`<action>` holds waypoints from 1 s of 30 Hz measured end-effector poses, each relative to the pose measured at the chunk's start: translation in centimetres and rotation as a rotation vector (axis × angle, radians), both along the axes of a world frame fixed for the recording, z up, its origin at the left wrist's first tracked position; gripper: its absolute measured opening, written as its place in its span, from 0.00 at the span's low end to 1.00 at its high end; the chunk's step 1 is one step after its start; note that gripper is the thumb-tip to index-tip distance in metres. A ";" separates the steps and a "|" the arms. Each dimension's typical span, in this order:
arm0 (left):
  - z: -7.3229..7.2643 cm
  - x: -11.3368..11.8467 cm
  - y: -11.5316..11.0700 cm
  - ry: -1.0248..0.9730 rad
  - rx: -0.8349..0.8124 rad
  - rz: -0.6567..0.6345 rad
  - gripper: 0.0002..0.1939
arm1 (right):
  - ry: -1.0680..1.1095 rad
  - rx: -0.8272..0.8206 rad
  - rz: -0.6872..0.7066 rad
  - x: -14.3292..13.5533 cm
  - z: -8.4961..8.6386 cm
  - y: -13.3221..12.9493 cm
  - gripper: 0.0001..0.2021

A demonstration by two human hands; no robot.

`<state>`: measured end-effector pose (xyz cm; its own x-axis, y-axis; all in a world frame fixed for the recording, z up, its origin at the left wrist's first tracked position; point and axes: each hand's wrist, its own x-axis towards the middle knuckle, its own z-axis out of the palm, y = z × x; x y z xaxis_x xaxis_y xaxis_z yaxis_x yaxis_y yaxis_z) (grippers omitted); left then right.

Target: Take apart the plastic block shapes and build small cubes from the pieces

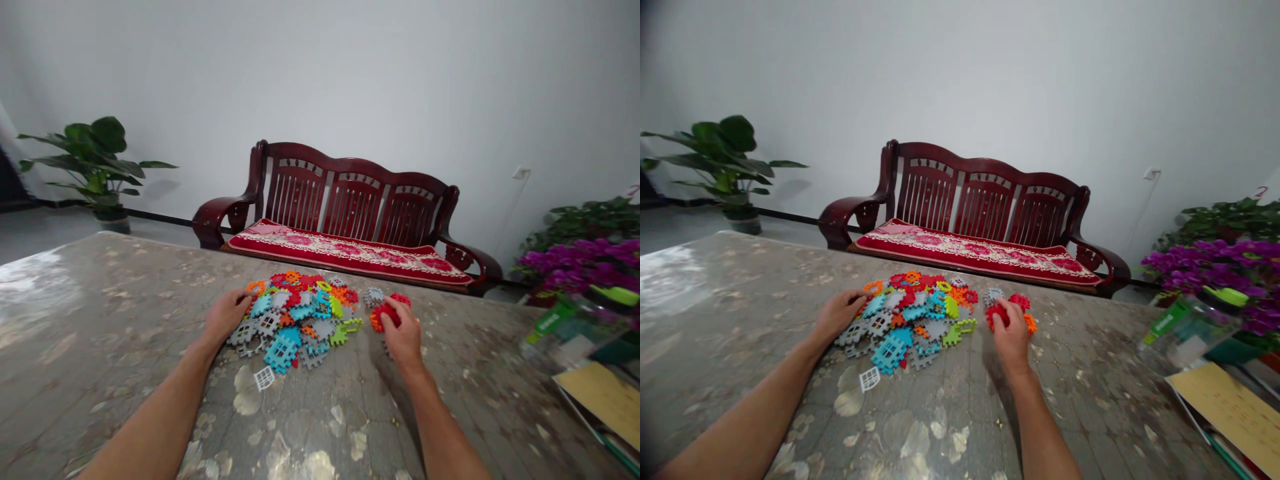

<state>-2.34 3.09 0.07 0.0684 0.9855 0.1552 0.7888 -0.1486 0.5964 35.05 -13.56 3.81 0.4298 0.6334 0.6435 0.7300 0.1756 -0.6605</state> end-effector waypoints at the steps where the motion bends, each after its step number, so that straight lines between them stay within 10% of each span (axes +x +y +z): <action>1: 0.0 0.0 0.0 0.003 -0.006 -0.001 0.19 | 0.065 -0.017 -0.066 1.6 0.3 -0.1 0.19; 11: -0.1 -0.1 0.2 0.019 0.013 -0.004 0.20 | 0.405 -0.262 -0.382 13.6 -1.8 -3.6 0.31; 30: 0.0 -0.3 0.2 0.033 0.005 -0.035 0.23 | -0.236 -0.728 -0.406 16.4 -5.3 -3.7 0.18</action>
<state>-2.61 3.31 0.09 0.1078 0.9817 0.1572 0.8025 -0.1793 0.5691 51.45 -17.27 -1.44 0.6182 0.7491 0.2381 0.7768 -0.5360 -0.3306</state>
